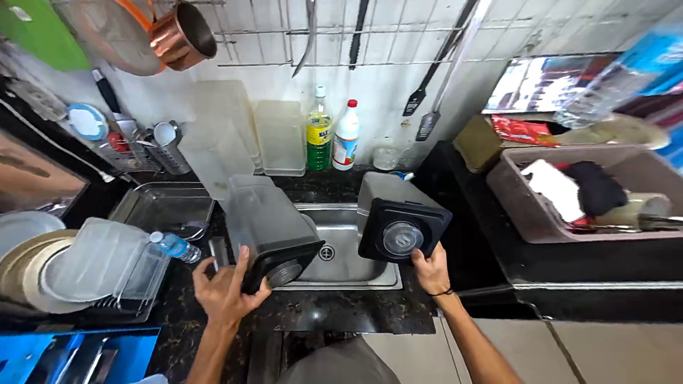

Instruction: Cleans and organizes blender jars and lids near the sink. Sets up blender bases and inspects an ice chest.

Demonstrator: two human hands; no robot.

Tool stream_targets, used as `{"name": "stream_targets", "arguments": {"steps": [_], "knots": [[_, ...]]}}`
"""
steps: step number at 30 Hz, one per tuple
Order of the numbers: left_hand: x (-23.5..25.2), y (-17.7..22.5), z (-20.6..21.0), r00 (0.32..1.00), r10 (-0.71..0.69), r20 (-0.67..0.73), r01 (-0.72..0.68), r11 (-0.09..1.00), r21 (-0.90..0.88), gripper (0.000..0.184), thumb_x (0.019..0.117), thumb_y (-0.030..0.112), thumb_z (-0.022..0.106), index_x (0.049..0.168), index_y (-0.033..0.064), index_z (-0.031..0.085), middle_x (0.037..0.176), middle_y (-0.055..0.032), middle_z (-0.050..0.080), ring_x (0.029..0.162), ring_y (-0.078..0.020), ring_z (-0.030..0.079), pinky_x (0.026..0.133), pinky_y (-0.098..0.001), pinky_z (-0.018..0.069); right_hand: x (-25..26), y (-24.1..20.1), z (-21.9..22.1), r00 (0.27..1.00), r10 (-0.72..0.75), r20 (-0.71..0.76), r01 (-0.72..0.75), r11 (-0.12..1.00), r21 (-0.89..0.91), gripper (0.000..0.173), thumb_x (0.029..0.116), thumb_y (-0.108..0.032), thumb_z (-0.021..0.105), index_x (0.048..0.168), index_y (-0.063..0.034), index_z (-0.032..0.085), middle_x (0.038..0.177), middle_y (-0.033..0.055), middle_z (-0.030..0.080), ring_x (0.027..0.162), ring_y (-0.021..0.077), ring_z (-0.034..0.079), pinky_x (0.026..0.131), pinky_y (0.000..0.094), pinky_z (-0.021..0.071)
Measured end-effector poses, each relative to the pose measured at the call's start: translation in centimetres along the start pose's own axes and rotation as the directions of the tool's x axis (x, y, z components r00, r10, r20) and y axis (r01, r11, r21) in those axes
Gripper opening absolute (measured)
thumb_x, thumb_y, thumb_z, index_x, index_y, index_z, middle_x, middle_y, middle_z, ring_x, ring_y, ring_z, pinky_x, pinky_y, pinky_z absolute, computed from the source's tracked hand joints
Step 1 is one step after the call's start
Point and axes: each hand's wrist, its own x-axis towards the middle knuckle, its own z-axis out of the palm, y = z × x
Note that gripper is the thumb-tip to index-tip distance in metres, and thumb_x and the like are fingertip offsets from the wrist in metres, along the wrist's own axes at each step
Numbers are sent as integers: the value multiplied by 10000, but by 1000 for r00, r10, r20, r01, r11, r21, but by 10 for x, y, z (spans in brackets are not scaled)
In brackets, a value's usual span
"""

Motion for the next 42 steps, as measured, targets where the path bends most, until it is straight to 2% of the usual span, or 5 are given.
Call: {"name": "stream_targets", "arguments": {"steps": [5, 12, 18, 25, 42], "knots": [[43, -27, -6, 968, 246, -57, -238, 964, 120, 670, 937, 721, 415, 1407, 267, 563, 718, -61, 591, 722, -232, 601, 1053, -506, 338, 32, -3, -18, 913, -392, -111, 353, 897, -265, 881, 900, -689, 495, 1149, 145, 629, 961, 229, 741, 924, 168, 733, 833, 336, 582], [111, -36, -13, 900, 433, -42, -421, 891, 169, 641, 967, 714, 382, 1399, 292, 596, 705, -72, 537, 720, -262, 570, 1060, -537, 304, 82, -16, -38, 721, -693, -13, 608, 641, -469, 976, 908, -702, 518, 1474, 87, 415, 1195, 309, 681, 1144, 347, 682, 1050, 510, 494], [144, -38, -11, 771, 633, 64, -636, 767, 81, 586, 1030, 649, 318, 1486, 347, 528, 671, -48, 468, 670, -262, 506, 1077, -518, 294, 107, -15, -46, 629, -768, 125, 687, 473, -552, 1031, 915, -731, 449, 1556, 62, 301, 936, 257, 709, 845, 341, 695, 1048, 563, 448], [158, -36, -9, 612, 783, 109, -789, 613, 29, 526, 1071, 564, 325, 1540, 361, 450, 725, -63, 487, 729, -288, 524, 1058, -488, 335, 112, 4, -48, 600, -774, 205, 725, 417, -548, 1051, 923, -803, 346, 1532, 55, 356, 904, 252, 706, 857, 377, 696, 1107, 616, 381], [173, -25, -23, 567, 819, 83, -820, 553, 148, 408, 1085, 475, 416, 1441, 361, 580, 708, -78, 489, 716, -286, 506, 921, -431, 395, 126, 20, -52, 517, -851, 91, 752, 401, -522, 1050, 914, -808, 365, 1520, 50, 351, 1006, 263, 688, 967, 347, 691, 1169, 563, 343]]}}
